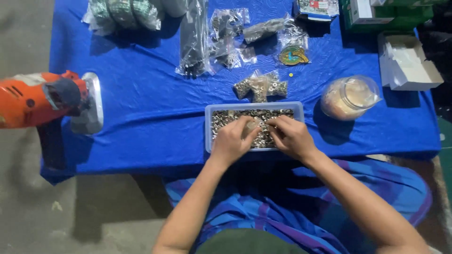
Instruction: The person sorts small metal parts from a plastic container into small plastic bags. They repeatedly scoop parts with their hands, place them into bags, and set the filled bags aside on the table.
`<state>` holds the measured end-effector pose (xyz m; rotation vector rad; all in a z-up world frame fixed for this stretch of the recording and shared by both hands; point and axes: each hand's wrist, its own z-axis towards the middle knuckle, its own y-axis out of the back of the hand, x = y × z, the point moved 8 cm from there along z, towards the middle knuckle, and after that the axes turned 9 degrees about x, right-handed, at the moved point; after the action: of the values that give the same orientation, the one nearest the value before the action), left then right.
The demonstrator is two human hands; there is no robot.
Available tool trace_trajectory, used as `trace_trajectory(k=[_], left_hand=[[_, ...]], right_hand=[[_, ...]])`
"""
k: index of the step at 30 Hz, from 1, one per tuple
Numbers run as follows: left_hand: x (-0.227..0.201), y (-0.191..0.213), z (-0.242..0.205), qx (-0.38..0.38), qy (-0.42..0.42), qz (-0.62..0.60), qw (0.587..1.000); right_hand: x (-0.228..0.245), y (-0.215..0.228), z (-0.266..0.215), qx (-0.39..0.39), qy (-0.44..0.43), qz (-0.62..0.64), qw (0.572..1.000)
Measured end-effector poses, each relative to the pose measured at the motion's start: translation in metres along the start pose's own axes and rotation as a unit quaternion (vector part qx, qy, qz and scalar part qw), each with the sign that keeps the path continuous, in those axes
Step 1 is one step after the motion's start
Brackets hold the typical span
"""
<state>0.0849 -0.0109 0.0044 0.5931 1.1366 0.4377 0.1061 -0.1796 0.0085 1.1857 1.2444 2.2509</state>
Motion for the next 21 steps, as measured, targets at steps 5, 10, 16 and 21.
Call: trace_trajectory(k=[5, 10, 16, 21], left_hand=[[0.000, 0.001, -0.005, 0.000, -0.023, -0.036, 0.999], [-0.002, 0.010, 0.002, -0.007, -0.012, -0.031, 0.999], [0.013, 0.008, -0.003, -0.005, 0.068, -0.040, 0.997], [0.001, 0.009, 0.006, 0.011, 0.078, -0.033, 0.996]], right_hand=[[0.000, -0.004, -0.004, -0.003, -0.017, -0.025, 1.000], [-0.006, -0.007, 0.002, 0.019, -0.004, -0.019, 1.000], [-0.003, -0.009, 0.000, 0.024, 0.044, 0.022, 0.998], [0.000, -0.001, 0.006, 0.025, 0.021, 0.042, 0.999]])
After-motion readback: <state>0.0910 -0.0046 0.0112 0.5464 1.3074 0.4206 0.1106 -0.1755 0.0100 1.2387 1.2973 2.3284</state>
